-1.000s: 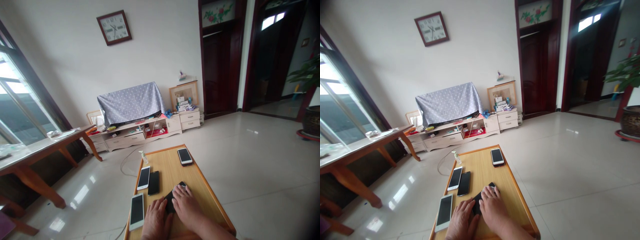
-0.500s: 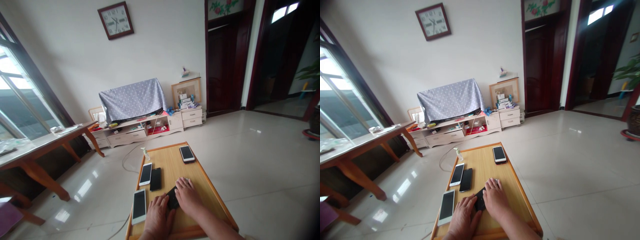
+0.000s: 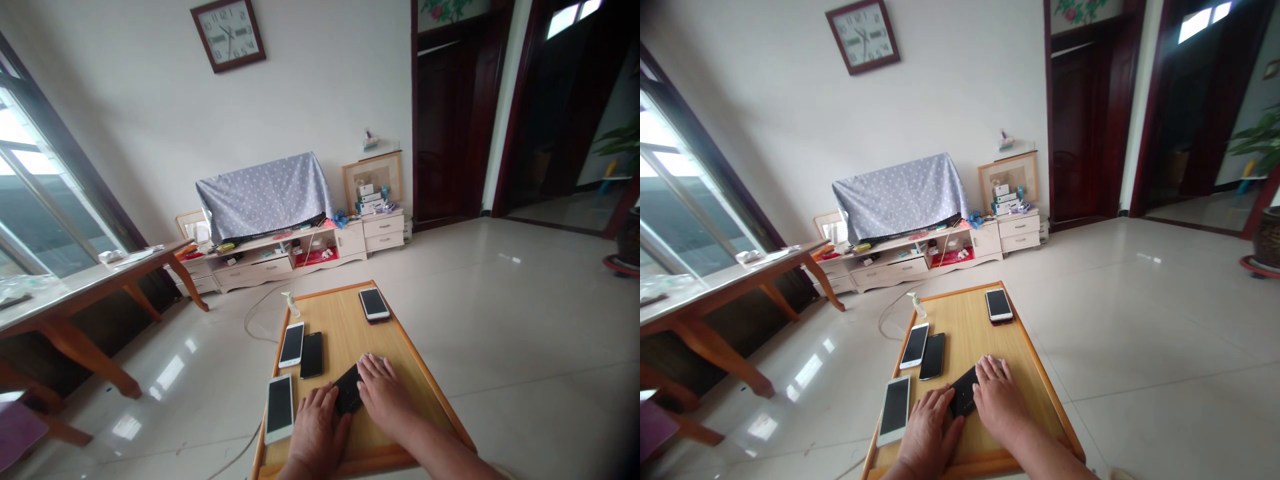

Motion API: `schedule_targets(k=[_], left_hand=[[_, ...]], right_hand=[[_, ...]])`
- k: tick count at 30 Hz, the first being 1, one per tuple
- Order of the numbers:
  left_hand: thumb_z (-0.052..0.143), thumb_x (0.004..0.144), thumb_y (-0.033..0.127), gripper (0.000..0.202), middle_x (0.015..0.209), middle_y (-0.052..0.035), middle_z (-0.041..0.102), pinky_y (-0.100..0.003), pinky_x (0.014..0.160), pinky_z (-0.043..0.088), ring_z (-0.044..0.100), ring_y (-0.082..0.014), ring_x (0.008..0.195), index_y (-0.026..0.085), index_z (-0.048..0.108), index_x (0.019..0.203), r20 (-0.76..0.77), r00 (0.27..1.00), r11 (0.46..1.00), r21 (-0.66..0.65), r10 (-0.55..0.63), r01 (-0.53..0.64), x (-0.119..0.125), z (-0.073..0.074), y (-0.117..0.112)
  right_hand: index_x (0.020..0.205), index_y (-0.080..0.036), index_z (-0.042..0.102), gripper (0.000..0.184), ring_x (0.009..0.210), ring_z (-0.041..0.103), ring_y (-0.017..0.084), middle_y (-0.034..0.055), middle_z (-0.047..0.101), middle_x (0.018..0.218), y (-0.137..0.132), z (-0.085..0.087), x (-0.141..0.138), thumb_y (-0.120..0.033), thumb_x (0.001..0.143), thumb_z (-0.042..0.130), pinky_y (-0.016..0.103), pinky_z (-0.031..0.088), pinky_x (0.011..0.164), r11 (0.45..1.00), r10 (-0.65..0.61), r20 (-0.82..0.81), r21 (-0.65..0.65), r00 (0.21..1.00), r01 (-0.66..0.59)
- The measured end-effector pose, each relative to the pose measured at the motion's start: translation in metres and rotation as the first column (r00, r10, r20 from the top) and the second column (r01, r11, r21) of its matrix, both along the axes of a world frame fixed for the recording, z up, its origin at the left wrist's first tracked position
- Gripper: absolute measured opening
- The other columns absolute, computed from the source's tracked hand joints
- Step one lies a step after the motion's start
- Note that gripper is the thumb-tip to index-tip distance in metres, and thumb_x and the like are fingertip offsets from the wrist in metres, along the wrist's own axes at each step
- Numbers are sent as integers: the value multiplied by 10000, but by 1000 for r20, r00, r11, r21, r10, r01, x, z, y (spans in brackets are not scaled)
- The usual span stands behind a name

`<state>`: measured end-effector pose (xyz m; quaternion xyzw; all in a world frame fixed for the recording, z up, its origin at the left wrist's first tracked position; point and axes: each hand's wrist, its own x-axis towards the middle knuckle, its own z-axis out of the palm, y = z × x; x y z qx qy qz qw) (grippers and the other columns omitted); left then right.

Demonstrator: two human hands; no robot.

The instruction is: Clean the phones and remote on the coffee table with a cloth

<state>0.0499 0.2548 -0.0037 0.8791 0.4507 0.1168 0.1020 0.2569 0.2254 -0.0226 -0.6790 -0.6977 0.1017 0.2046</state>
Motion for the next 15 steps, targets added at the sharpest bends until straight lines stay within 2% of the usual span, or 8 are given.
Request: schedule_targets(k=[2,7,9,13,15], left_hand=[[533,907,459,533,1456,-110,584,-524,1129,406,511,-322,1343,229,594,1384,-1,1000,1000,-4,-2,2,0,0,1],[568,873,419,552,1470,-104,573,-508,1148,397,500,-320,1362,224,591,1389,-22,1000,999,-34,-4,4,2,3,2],[545,894,453,546,1466,-109,577,-520,1140,401,505,-324,1357,227,593,1389,-13,1000,1000,-23,-1,1,3,3,1],[525,909,478,538,1453,-115,589,-538,1131,405,512,-332,1348,225,605,1377,1,1000,1000,1,5,-5,2,3,-1],[533,900,466,540,1461,-113,583,-540,1142,396,506,-335,1356,222,606,1376,-6,1000,1000,-7,4,-4,3,4,0]], right_hand=[[1533,-114,442,571,1520,272,315,149,352,1611,-7,-3,-7,-387,1043,336,531,145,1258,1000,28,-2,5,1000,-28],[1557,-167,409,565,1520,279,274,100,341,1621,-29,-1,-23,-423,1060,328,477,164,1270,970,242,-71,18,968,-241],[1544,-162,432,560,1510,303,283,109,372,1606,-27,4,-14,-425,1065,309,507,162,1266,980,198,-68,11,978,-197],[1509,-97,477,586,1504,305,336,168,378,1590,-15,9,5,-427,1061,292,577,157,1248,1000,3,-24,-19,1000,-3],[1511,-91,471,596,1508,294,339,169,359,1596,-17,5,-2,-441,1058,309,566,160,1251,1000,9,-33,-10,999,-9]])
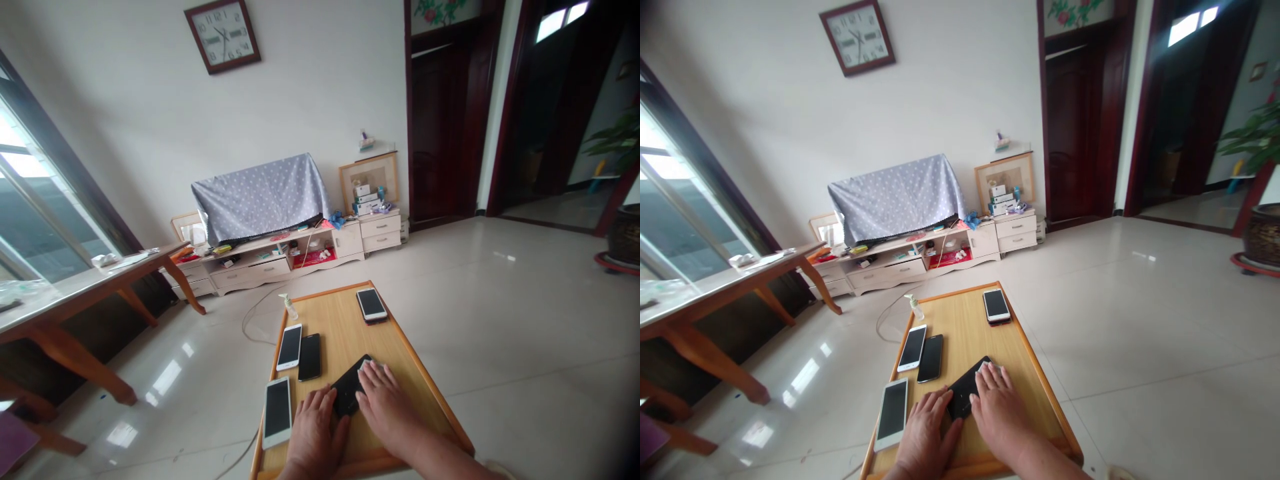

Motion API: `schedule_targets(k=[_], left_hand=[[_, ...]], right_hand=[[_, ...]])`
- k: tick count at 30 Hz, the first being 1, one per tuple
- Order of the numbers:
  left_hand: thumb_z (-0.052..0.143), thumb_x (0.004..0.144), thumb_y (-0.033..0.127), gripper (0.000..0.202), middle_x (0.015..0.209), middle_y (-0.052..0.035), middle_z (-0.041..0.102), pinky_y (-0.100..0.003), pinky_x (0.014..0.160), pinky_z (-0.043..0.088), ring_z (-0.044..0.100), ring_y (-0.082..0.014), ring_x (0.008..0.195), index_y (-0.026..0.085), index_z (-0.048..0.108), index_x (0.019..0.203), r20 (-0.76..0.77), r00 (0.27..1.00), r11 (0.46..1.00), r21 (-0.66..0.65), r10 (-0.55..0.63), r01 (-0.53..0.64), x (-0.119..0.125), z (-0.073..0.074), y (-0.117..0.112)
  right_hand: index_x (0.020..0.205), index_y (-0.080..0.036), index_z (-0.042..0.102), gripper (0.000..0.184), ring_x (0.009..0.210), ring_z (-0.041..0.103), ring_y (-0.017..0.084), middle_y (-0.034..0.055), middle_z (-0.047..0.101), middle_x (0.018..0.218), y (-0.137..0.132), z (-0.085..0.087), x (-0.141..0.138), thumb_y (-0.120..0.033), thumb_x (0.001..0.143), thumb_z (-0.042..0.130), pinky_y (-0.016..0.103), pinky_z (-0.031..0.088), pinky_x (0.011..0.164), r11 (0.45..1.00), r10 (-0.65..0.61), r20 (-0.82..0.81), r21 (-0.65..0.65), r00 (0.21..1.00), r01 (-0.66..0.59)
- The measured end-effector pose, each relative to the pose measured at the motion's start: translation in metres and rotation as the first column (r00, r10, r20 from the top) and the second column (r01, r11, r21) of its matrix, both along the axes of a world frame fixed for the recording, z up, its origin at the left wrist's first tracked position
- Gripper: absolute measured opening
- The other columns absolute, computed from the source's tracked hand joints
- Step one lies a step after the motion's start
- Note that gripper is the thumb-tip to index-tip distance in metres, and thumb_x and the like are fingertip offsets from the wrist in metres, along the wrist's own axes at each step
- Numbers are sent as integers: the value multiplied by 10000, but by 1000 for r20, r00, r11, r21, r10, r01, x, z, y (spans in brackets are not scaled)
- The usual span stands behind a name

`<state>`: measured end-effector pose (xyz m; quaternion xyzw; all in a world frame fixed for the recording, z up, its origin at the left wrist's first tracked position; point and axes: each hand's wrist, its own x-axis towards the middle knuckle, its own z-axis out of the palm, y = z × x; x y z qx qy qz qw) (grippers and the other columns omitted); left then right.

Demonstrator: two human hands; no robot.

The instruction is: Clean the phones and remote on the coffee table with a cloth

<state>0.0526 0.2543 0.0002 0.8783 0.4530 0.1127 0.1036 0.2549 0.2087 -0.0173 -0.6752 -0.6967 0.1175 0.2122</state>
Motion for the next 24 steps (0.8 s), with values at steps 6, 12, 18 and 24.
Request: schedule_targets(k=[6,12,18,24], left_hand=[[564,848,353,565,1481,-108,564,-501,1156,391,497,-323,1369,208,592,1393,-49,999,999,-35,1,-3,1,-1,3],[540,897,476,546,1437,-121,599,-514,1124,418,530,-323,1326,211,609,1370,13,1000,1000,20,4,-4,0,-3,1],[552,891,462,536,1452,-120,589,-528,1130,413,522,-331,1340,215,616,1363,-4,1000,1000,-5,1,-1,0,-5,4],[534,903,474,547,1451,-123,588,-529,1131,406,515,-326,1345,212,602,1377,-3,1000,1000,7,-1,1,1,-3,3]], right_hand=[[1527,-184,465,552,1504,318,283,88,385,1595,-17,-5,-30,-444,1048,378,478,169,1269,971,238,-93,29,967,-236],[1496,-128,502,578,1503,316,314,144,391,1586,0,4,9,-456,1060,312,542,172,1252,999,-36,-7,7,999,36],[1532,-111,444,631,1509,290,332,145,325,1609,-16,-11,-16,-500,1037,394,484,234,1252,993,120,-51,16,991,-120],[1496,-139,505,601,1499,325,312,138,401,1582,-9,-2,5,-498,1065,287,521,209,1250,1000,22,-46,15,999,-21]])
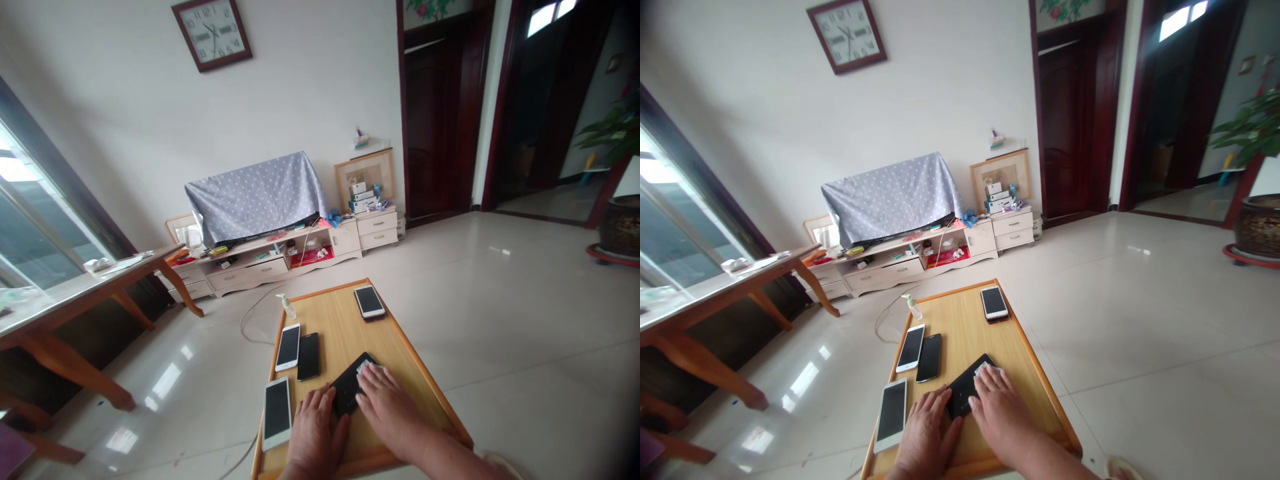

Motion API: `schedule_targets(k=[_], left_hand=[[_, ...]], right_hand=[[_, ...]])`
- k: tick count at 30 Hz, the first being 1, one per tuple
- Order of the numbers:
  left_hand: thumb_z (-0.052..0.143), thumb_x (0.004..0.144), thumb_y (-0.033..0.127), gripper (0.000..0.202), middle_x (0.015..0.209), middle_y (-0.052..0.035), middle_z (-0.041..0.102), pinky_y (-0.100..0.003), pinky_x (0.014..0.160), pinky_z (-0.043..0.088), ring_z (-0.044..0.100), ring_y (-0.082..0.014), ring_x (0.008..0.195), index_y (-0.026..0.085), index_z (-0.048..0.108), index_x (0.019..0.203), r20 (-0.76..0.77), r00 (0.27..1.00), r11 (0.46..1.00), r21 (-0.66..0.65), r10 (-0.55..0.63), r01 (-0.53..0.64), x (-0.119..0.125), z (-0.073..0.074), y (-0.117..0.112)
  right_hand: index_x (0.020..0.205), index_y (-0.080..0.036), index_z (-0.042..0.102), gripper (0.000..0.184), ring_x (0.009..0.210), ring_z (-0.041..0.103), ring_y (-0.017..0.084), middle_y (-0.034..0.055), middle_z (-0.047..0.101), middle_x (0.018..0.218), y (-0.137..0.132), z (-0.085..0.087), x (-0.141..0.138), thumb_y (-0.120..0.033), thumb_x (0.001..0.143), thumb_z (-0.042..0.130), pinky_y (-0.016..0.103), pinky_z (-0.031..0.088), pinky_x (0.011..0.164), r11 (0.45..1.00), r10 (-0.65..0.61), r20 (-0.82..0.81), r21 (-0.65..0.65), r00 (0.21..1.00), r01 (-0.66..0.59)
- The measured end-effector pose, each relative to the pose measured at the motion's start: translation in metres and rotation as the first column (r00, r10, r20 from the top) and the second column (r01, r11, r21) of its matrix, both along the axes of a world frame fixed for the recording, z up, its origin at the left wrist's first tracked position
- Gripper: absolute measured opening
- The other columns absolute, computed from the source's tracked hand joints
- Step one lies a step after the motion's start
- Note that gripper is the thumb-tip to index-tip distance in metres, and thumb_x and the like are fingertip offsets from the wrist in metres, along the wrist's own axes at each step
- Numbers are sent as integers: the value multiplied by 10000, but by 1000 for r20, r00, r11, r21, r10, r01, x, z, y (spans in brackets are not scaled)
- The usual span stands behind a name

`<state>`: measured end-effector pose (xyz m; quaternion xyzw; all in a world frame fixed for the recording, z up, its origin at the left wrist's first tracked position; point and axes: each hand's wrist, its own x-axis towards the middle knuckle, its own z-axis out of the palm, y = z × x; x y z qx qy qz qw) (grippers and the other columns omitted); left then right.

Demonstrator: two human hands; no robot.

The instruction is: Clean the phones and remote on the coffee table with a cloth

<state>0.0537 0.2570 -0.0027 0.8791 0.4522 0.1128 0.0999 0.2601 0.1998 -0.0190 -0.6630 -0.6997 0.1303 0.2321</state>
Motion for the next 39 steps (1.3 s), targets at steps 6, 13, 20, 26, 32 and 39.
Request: schedule_targets(k=[6,13,20,26,32,39], left_hand=[[548,887,468,545,1452,-126,589,-530,1132,406,517,-336,1347,218,615,1367,-3,1000,1000,-20,7,-7,2,1,0],[535,892,465,551,1453,-128,586,-514,1130,408,518,-325,1346,208,606,1374,-7,1000,1000,-17,0,0,2,3,0],[539,872,458,552,1441,-124,597,-510,1112,423,528,-333,1330,218,615,1363,1,1000,1000,-6,-4,4,0,0,2],[560,823,358,567,1465,-103,580,-484,1138,401,510,-318,1353,227,606,1373,-26,1000,1000,-18,7,-7,1,-2,2],[554,856,453,559,1433,-119,603,-504,1119,415,528,-327,1327,216,615,1359,4,1000,1000,-6,12,-12,2,2,0],[564,780,309,592,1447,-96,589,-442,1131,397,522,-294,1325,223,597,1365,-26,1000,999,-34,17,-18,2,-1,1]], right_hand=[[1506,-121,489,640,1503,308,332,148,363,1597,-5,-4,-11,-538,1043,343,506,216,1251,1000,23,-2,8,1000,-23],[1490,-182,517,557,1494,341,285,113,439,1566,-2,4,-8,-465,1072,283,526,175,1254,998,60,-26,16,998,-60],[1485,-134,521,608,1494,330,326,146,395,1583,3,-3,-11,-519,1048,347,516,197,1253,1000,-20,-8,23,1000,20],[1505,-227,499,530,1490,351,254,72,439,1571,-7,6,-28,-462,1073,299,474,164,1266,981,193,-92,18,977,-192],[1475,-155,535,578,1497,328,305,132,416,1579,11,9,-13,-469,1072,265,526,140,1254,1000,1,-36,-28,999,-2],[1526,-235,464,530,1505,318,272,90,419,1587,-5,13,-40,-465,1065,339,506,138,1265,968,250,-151,6,956,-252]])
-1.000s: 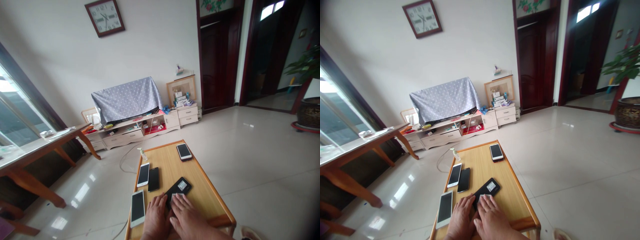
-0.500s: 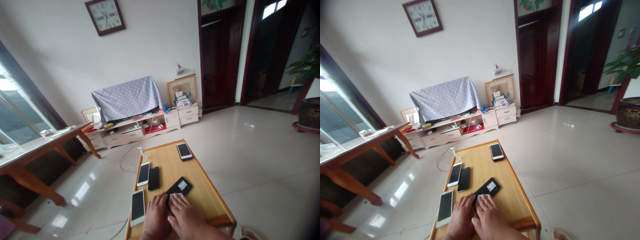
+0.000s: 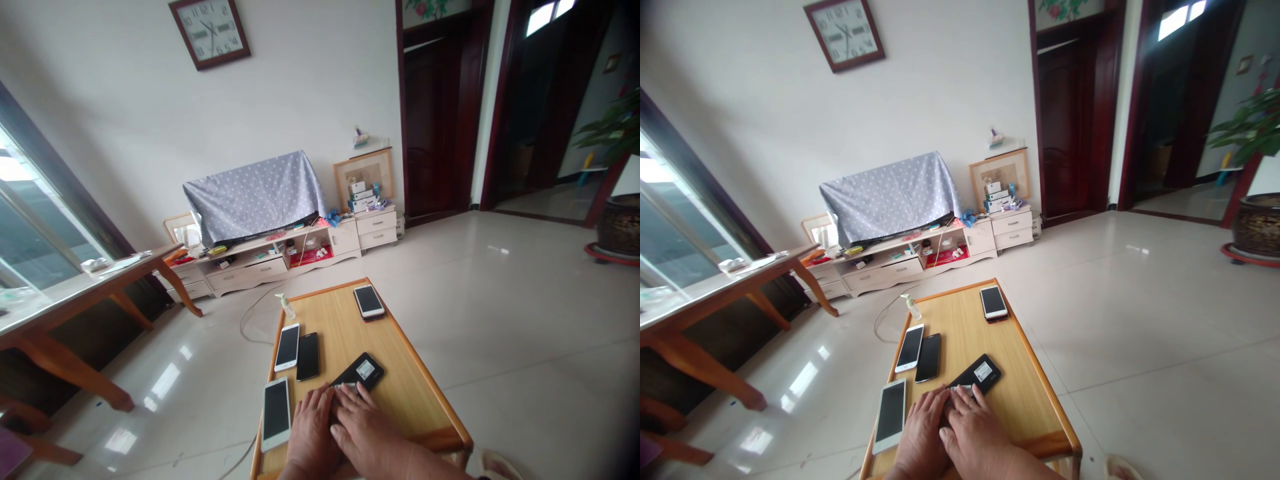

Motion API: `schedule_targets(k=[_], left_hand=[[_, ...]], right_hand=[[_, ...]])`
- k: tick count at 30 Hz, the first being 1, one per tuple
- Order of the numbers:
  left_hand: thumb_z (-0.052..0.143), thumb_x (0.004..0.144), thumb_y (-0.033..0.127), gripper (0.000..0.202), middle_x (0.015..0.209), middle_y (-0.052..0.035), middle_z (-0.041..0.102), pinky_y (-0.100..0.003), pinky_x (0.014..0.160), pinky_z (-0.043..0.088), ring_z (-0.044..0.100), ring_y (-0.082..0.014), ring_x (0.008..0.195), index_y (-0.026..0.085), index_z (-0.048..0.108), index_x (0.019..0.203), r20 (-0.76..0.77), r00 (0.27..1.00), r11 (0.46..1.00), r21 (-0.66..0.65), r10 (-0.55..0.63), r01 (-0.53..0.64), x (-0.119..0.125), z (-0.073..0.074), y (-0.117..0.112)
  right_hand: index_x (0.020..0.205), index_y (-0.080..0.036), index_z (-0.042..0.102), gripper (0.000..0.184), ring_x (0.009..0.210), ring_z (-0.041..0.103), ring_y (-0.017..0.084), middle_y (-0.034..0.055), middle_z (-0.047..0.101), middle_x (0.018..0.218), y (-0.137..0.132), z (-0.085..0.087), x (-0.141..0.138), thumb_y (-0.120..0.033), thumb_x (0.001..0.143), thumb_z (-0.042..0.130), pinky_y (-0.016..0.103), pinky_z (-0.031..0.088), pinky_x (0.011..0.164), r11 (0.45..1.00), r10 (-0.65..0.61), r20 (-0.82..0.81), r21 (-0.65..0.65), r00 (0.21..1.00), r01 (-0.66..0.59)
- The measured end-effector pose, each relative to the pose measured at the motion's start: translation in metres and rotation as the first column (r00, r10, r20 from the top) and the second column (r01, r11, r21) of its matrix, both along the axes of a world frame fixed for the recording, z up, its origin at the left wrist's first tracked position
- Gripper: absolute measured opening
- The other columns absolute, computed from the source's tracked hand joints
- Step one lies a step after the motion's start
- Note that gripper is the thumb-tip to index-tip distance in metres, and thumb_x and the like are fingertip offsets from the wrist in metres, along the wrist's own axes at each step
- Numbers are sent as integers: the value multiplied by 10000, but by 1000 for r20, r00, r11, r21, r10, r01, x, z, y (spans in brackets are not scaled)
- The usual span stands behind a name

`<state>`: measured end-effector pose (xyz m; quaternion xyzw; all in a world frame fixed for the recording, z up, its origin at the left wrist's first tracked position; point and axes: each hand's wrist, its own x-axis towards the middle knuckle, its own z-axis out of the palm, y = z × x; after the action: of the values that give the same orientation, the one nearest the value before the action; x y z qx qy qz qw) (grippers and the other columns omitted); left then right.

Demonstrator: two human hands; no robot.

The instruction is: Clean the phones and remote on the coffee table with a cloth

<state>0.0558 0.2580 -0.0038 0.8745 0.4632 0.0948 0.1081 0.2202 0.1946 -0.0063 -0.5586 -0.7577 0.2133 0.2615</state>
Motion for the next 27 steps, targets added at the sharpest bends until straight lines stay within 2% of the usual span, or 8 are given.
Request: schedule_targets(k=[3,5,8,13,17,21,24,27], left_hand=[[520,849,375,547,1449,-96,584,-442,1134,385,512,-288,1331,223,590,1369,18,1000,1000,5,-11,11,-1,0,-1],[488,881,412,555,1452,-100,580,-443,1138,373,504,-286,1336,211,570,1391,19,1000,1000,1,-8,8,-2,-1,0],[527,820,356,652,1466,-101,567,-435,1157,341,489,-286,1343,190,508,1451,-2,1000,999,-21,25,-25,-4,-5,2],[552,748,299,808,1459,-119,567,-425,1166,314,486,-292,1335,153,393,1526,-22,998,998,-31,57,-58,-5,-18,5],[525,790,319,784,1453,-124,572,-420,1156,321,493,-291,1328,152,364,1539,3,998,998,-18,59,-59,-6,-21,4],[520,804,329,773,1456,-124,570,-409,1157,320,496,-284,1326,161,355,1540,33,998,999,-6,46,-46,-8,-23,4],[574,764,367,862,1448,-147,569,-422,1157,322,500,-305,1310,133,319,1554,23,999,1000,3,25,-25,-11,-27,6],[582,760,371,896,1452,-154,562,-444,1143,336,508,-317,1294,132,282,1569,18,1000,1000,23,16,-16,-12,-31,8]], right_hand=[[1495,-202,502,504,1491,347,271,115,452,1567,0,7,4,-410,1070,329,523,135,1261,996,-87,3,36,996,87],[1422,-199,582,467,1460,402,271,118,522,1514,0,9,7,-378,1070,333,540,112,1261,989,-135,14,61,991,134],[1303,-201,674,436,1420,459,282,119,584,1455,-2,8,4,-380,1068,354,558,102,1257,990,-124,36,65,992,122],[1403,-243,600,445,1410,470,264,95,585,1459,-3,4,-10,-413,1073,353,558,99,1257,996,-43,28,77,999,41],[1435,-241,571,468,1402,478,253,97,562,1482,6,2,-11,-419,1082,320,526,141,1256,994,-82,20,69,996,81],[1513,-200,481,552,1467,387,284,127,483,1541,11,0,-10,-495,1071,333,529,124,1259,996,-83,47,31,995,81],[1492,-253,510,519,1464,391,281,98,532,1505,6,5,-14,-504,1071,341,553,70,1258,999,-12,48,40,999,10],[1391,-279,615,477,1420,457,253,74,619,1421,3,11,-16,-463,1089,296,549,56,1256,998,-5,38,66,999,3]])
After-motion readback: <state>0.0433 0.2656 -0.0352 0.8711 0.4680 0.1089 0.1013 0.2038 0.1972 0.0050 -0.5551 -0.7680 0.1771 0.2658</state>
